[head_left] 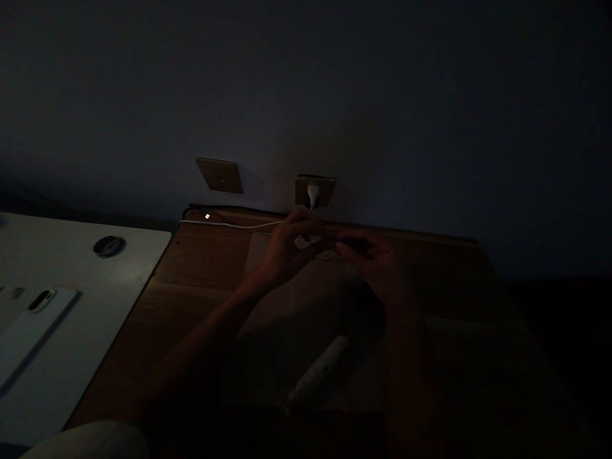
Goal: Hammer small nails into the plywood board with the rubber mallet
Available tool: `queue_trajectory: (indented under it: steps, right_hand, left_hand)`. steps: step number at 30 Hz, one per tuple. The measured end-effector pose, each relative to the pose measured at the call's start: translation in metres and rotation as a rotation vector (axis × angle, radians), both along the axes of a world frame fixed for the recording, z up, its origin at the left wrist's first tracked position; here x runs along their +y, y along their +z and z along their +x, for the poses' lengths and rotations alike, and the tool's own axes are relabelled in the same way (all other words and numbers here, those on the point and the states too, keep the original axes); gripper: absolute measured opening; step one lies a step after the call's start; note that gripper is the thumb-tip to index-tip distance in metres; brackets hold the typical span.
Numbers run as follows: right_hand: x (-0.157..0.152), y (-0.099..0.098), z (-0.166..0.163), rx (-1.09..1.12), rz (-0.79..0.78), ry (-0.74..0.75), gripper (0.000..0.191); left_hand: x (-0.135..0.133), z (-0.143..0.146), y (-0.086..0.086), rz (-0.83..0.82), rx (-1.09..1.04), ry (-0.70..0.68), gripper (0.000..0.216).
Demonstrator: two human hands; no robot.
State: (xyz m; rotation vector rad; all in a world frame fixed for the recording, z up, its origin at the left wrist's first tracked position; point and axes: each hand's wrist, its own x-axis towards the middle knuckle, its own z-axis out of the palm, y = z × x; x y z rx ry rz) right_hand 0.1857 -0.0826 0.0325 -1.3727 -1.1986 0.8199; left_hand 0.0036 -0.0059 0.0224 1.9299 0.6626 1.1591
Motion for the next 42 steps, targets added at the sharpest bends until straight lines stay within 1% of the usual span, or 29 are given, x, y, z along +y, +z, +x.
queue_trajectory:
  steps: [2,4,7,9,14,16,18,21,26,28,31,34,38,40,42]
  right_hand:
    - [0.000,-0.004,0.002,0.075,0.005,0.011,0.014]
    - [0.001,-0.007,0.003,0.125,0.015,0.030,0.015]
    - [0.002,-0.006,0.001,0.168,0.036,0.032,0.015]
    - [0.002,-0.004,-0.001,0.198,0.045,0.004,0.014]
    - [0.004,-0.005,-0.004,0.319,0.030,-0.057,0.014]
    - [0.004,-0.006,-0.005,0.331,0.022,-0.047,0.014]
    - [0.005,-0.006,-0.006,0.333,0.031,-0.037,0.015]
    - [0.006,-0.005,-0.011,0.381,0.034,-0.016,0.017]
    - [0.008,-0.003,-0.021,0.483,0.027,-0.019,0.019]
    - [0.008,-0.003,-0.022,0.499,0.036,-0.026,0.019]
    - [0.008,-0.005,-0.021,0.486,0.033,-0.048,0.020]
    - [0.008,-0.008,-0.018,0.431,0.033,-0.077,0.020]
    - [0.007,-0.009,-0.015,0.323,0.036,-0.137,0.019]
    - [0.007,-0.008,-0.014,0.311,0.038,-0.148,0.018]
    - [0.007,-0.007,-0.015,0.312,0.050,-0.151,0.017]
  left_hand:
    - [-0.002,0.002,0.000,0.034,-0.071,0.025,0.027]
    - [-0.004,0.004,0.000,0.024,-0.146,0.042,0.027]
    - [-0.008,0.008,0.000,-0.064,-0.219,0.004,0.026]
    - [-0.012,0.011,0.001,-0.137,-0.236,-0.025,0.025]
    - [-0.020,0.017,-0.001,-0.229,-0.300,-0.007,0.024]
    - [-0.021,0.019,-0.003,-0.237,-0.328,0.008,0.022]
    - [-0.022,0.020,-0.004,-0.209,-0.364,0.042,0.018]
    - [-0.023,0.021,-0.003,-0.196,-0.414,0.074,0.016]
    - [-0.025,0.022,0.001,-0.364,-0.491,0.078,0.021]
    - [-0.025,0.023,0.001,-0.378,-0.489,0.061,0.022]
    - [-0.022,0.020,0.001,-0.354,-0.435,0.013,0.024]
    - [-0.018,0.015,0.000,-0.291,-0.346,0.001,0.024]
    - [-0.013,0.008,0.002,-0.185,-0.224,-0.022,0.019]
    - [-0.012,0.007,0.003,-0.201,-0.205,-0.056,0.018]
    - [-0.012,0.008,0.004,-0.267,-0.213,-0.080,0.019]
